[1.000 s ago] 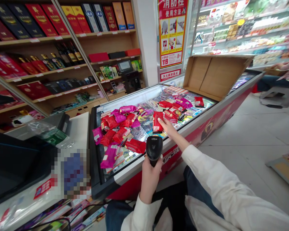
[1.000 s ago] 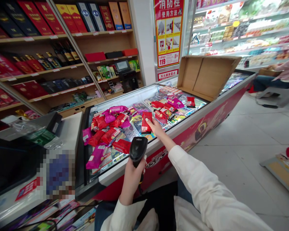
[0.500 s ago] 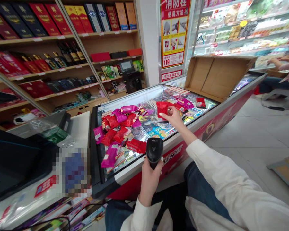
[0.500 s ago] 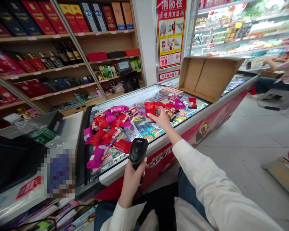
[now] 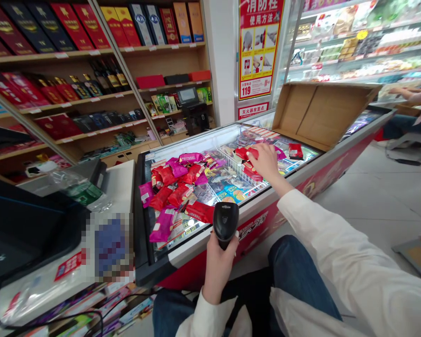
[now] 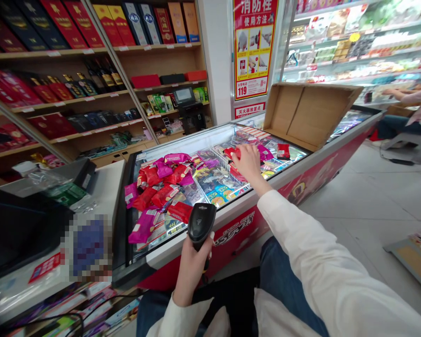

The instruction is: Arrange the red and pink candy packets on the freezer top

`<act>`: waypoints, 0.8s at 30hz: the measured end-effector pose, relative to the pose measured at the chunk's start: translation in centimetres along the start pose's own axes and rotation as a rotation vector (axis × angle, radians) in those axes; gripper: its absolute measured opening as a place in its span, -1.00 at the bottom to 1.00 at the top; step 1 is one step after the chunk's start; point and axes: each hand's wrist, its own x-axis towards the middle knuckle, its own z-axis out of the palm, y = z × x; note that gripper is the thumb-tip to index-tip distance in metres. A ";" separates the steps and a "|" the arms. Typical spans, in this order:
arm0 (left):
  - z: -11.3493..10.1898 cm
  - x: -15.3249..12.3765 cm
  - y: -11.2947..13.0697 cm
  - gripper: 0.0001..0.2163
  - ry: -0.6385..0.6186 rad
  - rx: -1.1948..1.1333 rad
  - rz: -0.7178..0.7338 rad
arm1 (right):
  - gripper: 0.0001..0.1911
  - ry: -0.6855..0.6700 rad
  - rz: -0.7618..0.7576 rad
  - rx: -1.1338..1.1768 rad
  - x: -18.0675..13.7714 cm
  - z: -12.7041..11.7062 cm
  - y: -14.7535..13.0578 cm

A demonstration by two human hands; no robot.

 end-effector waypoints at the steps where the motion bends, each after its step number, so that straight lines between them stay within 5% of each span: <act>1: 0.0 0.0 -0.2 -0.59 0.002 -0.003 0.000 | -0.63 -0.035 -0.070 0.124 -1.3 0.5 -0.9; 5: -0.3 -0.2 -0.8 -0.62 0.009 -0.012 0.024 | -0.73 -0.532 -0.218 0.468 -6.7 3.4 -5.4; 8: -0.7 -0.5 -0.6 -0.66 0.005 -0.002 0.041 | -0.76 -0.725 -0.423 0.395 -9.5 5.1 -8.4; 12: -1.3 -0.7 -0.4 -0.66 0.009 -0.001 0.047 | -0.77 -0.739 -0.476 0.249 -11.0 5.6 -10.2; 16: -1.5 -0.4 -1.3 -0.66 0.037 -0.005 0.081 | -0.84 -0.743 -0.455 0.360 -10.8 5.4 -9.6; 24: -0.6 0.0 -2.3 -0.61 0.017 -0.041 0.062 | -0.40 -0.657 0.145 1.050 -7.8 3.6 -4.6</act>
